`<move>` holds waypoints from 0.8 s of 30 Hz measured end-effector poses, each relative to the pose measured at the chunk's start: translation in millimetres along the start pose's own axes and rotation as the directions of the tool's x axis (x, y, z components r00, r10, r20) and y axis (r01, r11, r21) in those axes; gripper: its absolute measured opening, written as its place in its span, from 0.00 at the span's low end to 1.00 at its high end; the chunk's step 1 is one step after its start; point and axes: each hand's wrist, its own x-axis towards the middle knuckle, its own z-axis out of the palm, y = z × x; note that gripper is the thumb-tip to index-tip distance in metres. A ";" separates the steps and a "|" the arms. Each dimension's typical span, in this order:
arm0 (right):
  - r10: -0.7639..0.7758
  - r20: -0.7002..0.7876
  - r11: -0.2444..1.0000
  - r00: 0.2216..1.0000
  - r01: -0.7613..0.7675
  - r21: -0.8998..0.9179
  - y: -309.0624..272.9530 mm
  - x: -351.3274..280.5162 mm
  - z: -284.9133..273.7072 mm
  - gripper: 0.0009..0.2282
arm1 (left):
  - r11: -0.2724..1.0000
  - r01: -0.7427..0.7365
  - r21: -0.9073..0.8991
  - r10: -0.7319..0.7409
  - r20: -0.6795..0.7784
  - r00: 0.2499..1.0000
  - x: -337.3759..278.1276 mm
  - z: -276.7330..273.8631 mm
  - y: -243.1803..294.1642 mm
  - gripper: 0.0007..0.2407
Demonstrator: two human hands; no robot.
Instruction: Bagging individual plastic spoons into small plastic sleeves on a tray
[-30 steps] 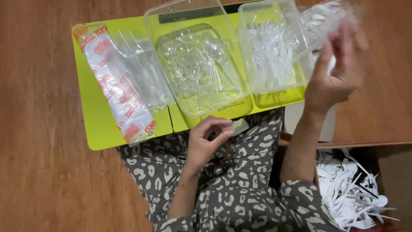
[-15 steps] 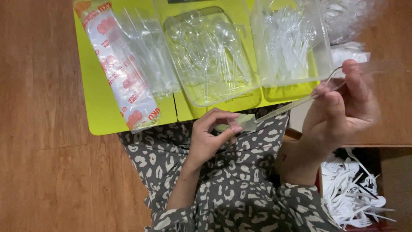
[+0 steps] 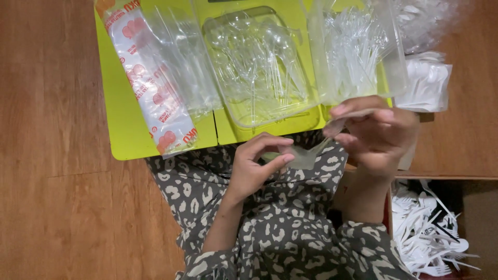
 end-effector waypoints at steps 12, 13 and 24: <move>0.384 0.012 0.906 0.923 -0.374 -0.199 43.5 37.3 -14.3 0.18 | 0.978 -0.156 0.141 0.176 -0.146 0.973 -2.3 -15.5 -13.8 0.09; 0.380 0.014 0.907 0.925 -0.370 -0.200 46.9 49.9 -13.1 0.18 | 0.977 -0.160 0.143 0.181 -0.145 0.973 -4.2 -15.7 -6.6 0.09; 0.368 0.268 -0.185 0.890 0.352 -0.917 167.9 99.0 -40.2 0.16 | 0.997 -0.049 0.056 0.058 -0.176 0.983 -9.4 -22.2 3.6 0.09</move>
